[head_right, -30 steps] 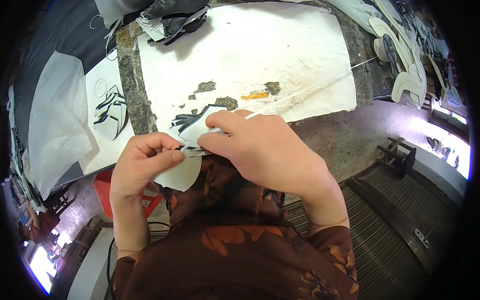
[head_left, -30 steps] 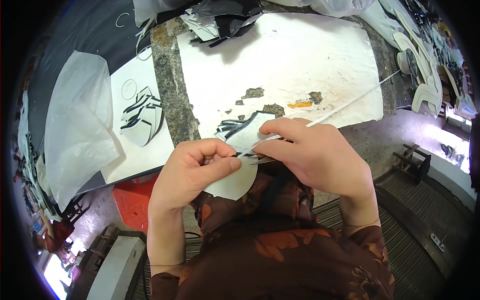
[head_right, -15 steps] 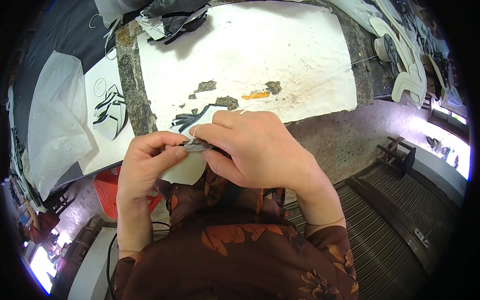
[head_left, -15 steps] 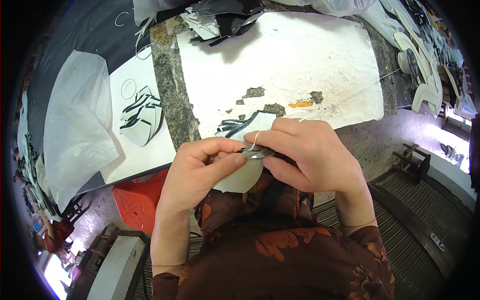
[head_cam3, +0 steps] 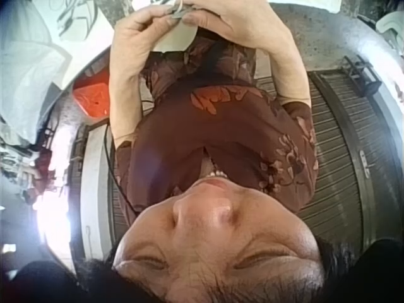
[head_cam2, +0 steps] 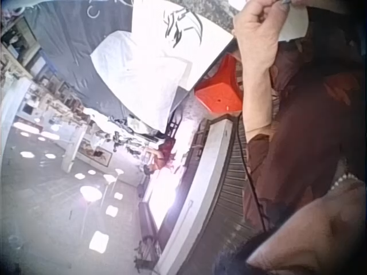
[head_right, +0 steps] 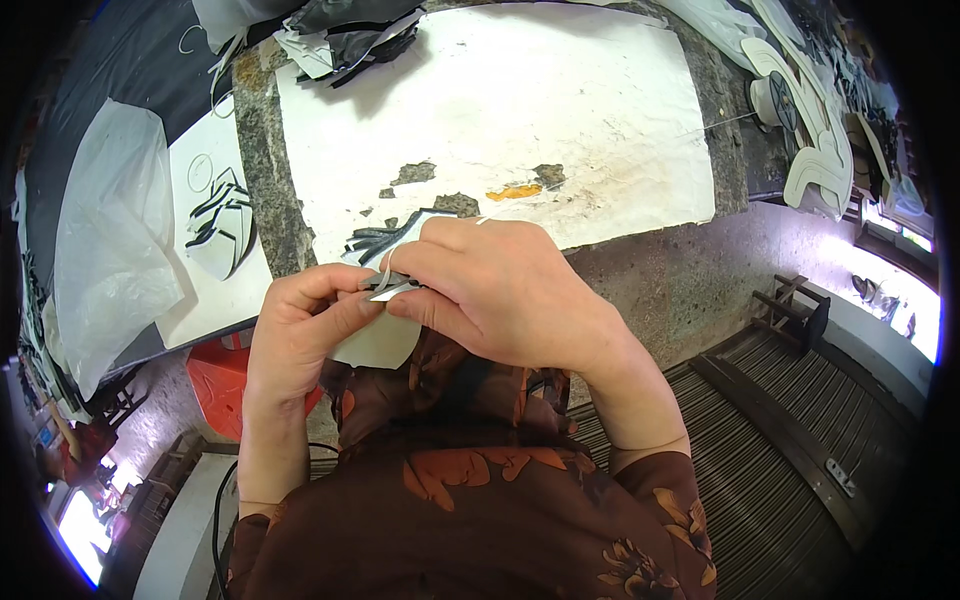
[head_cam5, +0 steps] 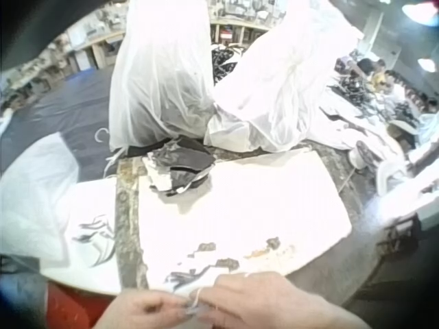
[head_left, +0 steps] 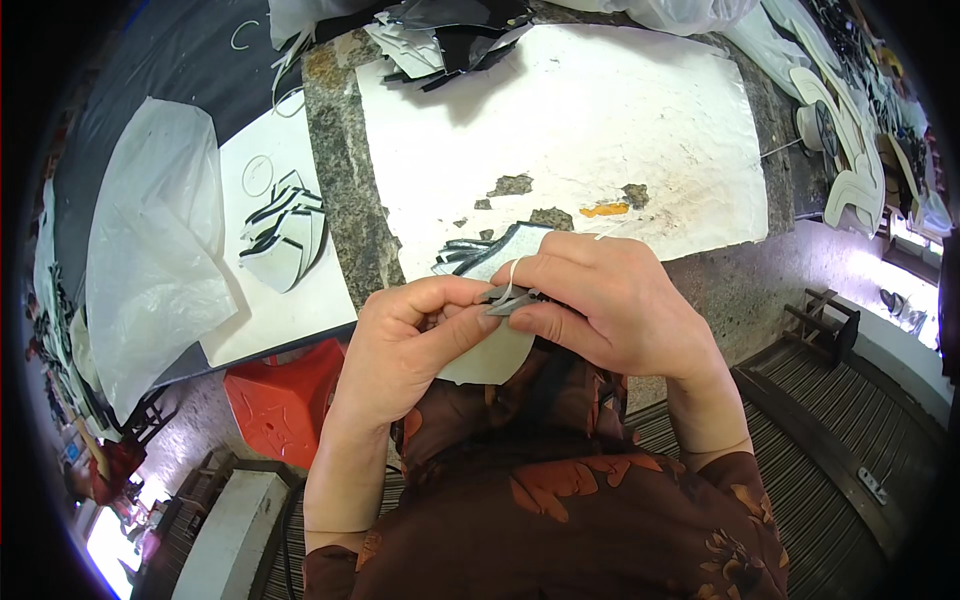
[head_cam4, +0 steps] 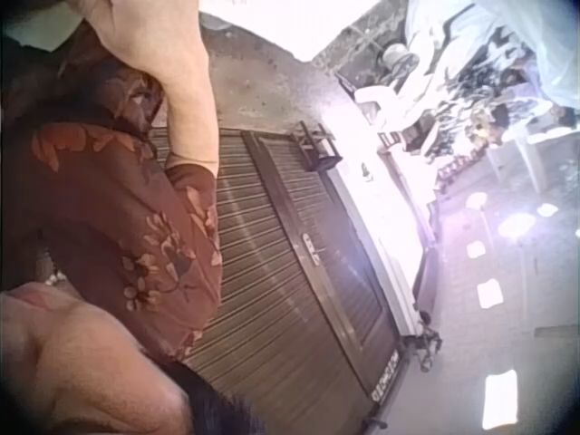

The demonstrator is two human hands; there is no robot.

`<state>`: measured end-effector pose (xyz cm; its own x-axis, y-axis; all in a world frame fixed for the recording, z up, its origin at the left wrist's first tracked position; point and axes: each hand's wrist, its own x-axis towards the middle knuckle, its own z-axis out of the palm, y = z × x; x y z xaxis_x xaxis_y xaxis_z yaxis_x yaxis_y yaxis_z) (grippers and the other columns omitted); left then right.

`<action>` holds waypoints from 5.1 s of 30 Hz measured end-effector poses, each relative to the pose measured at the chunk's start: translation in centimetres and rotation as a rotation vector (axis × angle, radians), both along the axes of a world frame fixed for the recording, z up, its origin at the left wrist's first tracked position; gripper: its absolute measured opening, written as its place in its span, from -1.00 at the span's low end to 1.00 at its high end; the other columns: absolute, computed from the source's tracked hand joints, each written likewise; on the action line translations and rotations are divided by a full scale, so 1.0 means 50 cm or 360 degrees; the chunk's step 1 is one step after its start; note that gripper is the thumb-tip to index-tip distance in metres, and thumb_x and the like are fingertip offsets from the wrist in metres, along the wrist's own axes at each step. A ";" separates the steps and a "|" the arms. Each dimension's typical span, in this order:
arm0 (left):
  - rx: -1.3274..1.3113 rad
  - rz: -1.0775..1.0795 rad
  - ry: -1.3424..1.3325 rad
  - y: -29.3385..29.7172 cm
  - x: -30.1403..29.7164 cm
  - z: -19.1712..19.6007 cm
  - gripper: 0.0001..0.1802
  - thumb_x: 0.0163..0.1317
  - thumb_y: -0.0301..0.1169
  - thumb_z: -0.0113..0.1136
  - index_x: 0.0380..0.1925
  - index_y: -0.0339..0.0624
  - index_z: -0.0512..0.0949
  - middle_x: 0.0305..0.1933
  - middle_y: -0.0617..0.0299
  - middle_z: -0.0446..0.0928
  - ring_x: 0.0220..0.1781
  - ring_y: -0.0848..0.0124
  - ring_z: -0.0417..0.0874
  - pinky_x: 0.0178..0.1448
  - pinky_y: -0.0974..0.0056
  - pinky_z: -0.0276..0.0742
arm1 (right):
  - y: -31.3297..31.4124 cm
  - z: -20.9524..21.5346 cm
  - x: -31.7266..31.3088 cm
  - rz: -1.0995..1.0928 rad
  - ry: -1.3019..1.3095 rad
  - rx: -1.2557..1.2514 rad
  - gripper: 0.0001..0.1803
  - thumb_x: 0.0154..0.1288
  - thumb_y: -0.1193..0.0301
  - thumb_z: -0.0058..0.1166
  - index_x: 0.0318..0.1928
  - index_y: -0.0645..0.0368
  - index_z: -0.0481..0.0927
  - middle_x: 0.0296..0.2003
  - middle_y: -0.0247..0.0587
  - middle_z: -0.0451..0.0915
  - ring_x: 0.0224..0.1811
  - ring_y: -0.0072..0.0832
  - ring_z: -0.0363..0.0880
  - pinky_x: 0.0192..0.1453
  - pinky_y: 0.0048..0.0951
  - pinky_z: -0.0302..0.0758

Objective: Trim excess material and loose threads from shoe components using trimming nippers at a workbench.

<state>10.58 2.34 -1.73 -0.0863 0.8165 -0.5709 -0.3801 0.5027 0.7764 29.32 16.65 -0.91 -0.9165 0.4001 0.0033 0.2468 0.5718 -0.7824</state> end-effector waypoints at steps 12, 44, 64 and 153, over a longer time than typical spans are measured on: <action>-0.0048 -0.0026 0.0077 0.000 -0.002 0.001 -0.84 0.40 -0.52 0.35 -0.07 -0.31 0.75 -0.30 0.40 0.70 -0.30 0.71 0.55 -0.23 0.52 0.43 | 0.003 -0.030 -0.005 -0.0253 0.0065 -0.0254 -0.77 0.35 0.39 0.32 -0.04 0.18 0.69 -0.30 -0.18 0.64 -0.30 -0.32 0.64 -0.21 -0.40 0.52; 0.0268 -0.0180 0.0618 -0.024 -0.158 0.028 -0.46 0.18 -0.47 0.47 0.22 -0.19 0.64 0.03 0.29 0.56 0.09 0.47 0.52 0.20 0.37 0.40 | -0.051 -0.018 -0.032 0.0127 0.0085 -0.0498 -0.68 0.21 0.56 0.31 -0.01 0.03 0.69 -0.38 -0.25 0.57 -0.32 -0.17 0.63 -0.24 -0.26 0.54; 0.0216 0.0131 0.0084 -0.050 -0.001 -0.038 -0.91 0.34 -0.60 0.37 -0.20 -0.27 0.64 -0.22 0.33 0.61 -0.23 0.59 0.58 -0.13 0.48 0.45 | -0.083 -0.011 -0.001 -0.0388 -0.0120 -0.1117 -0.67 0.38 0.58 0.28 0.12 0.22 0.61 -0.16 -0.24 0.71 -0.13 -0.51 0.73 0.01 -0.46 0.62; 0.0483 -0.0399 0.2480 -0.071 0.099 -0.096 -0.29 0.26 -0.11 0.40 0.40 -0.08 0.53 0.39 0.30 0.47 0.39 0.17 0.38 0.38 0.00 0.18 | 0.005 -0.068 -0.053 -0.0484 -0.0227 -0.0338 -0.87 0.30 0.44 0.16 -0.20 0.20 0.56 -0.32 -0.02 0.65 -0.24 -0.02 0.65 -0.16 -0.15 0.56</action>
